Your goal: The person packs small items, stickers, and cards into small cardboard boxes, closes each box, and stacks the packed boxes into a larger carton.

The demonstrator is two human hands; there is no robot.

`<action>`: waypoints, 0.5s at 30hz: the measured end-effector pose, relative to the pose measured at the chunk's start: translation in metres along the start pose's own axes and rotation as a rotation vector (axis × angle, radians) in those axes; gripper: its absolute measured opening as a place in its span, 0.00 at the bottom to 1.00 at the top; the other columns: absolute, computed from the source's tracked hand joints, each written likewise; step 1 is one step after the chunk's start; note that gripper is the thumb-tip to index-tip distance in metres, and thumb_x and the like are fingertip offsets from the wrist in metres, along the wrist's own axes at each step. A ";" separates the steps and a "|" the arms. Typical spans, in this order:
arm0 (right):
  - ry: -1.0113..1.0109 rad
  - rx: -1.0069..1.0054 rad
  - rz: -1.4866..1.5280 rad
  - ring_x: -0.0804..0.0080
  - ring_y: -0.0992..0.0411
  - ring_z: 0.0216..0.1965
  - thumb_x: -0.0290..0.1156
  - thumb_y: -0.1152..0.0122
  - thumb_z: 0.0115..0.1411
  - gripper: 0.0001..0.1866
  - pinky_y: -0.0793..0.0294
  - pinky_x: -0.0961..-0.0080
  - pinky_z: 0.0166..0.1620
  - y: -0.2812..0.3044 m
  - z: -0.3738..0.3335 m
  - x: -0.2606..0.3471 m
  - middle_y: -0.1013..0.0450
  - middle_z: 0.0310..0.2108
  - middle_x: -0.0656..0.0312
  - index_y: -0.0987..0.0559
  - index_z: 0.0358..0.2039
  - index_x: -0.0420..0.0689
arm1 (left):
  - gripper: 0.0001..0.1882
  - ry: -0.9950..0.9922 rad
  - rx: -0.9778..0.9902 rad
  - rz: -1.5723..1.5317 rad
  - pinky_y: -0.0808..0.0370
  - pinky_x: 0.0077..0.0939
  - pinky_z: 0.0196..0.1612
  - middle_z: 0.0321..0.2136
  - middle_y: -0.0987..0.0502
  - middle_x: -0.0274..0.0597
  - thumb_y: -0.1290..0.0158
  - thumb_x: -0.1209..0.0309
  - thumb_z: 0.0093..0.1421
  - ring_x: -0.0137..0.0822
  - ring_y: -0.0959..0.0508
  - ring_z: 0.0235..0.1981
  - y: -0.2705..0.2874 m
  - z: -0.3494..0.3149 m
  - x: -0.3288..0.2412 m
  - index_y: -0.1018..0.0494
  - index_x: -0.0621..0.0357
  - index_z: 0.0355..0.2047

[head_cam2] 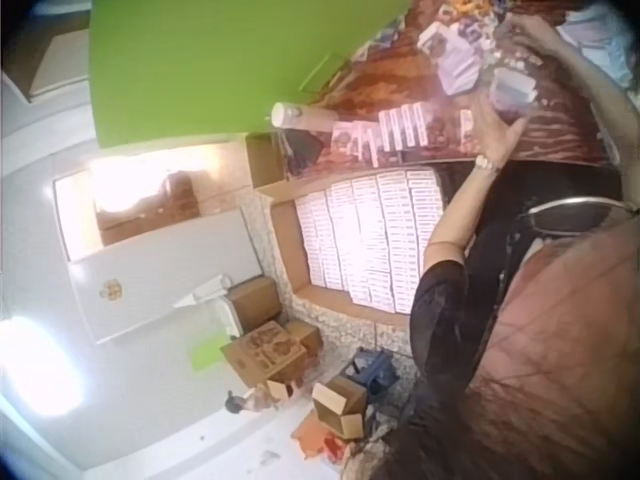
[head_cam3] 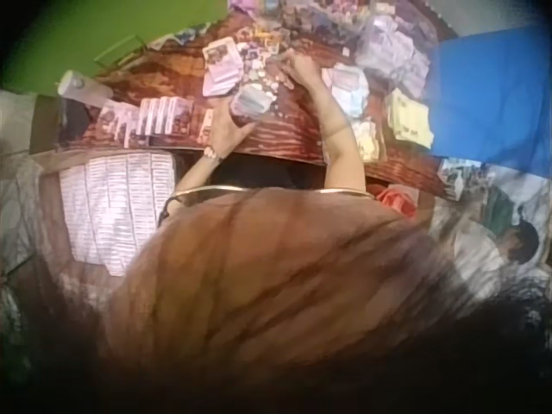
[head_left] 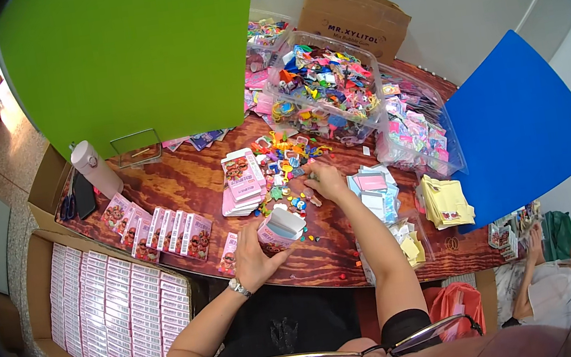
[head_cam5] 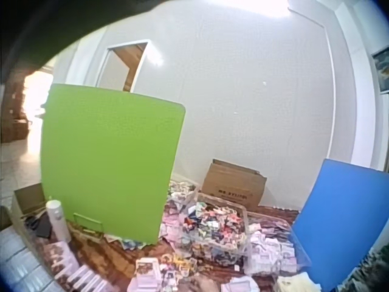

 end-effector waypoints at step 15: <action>0.497 0.130 0.066 0.62 0.22 0.31 0.30 0.33 0.58 0.12 0.22 0.67 0.37 0.069 -0.090 0.190 0.25 0.33 0.57 0.20 0.44 0.47 | 0.42 0.065 0.109 -0.072 0.28 0.44 0.51 0.44 0.26 0.59 0.28 0.58 0.45 0.56 0.25 0.48 -0.034 0.000 0.003 0.35 0.68 0.53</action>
Point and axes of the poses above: each hand's wrist, its own z-axis towards the middle knuckle, its own y-axis out of the back of the hand, x = y × z, the point moved 9 cm from there along z, towards the middle knuckle
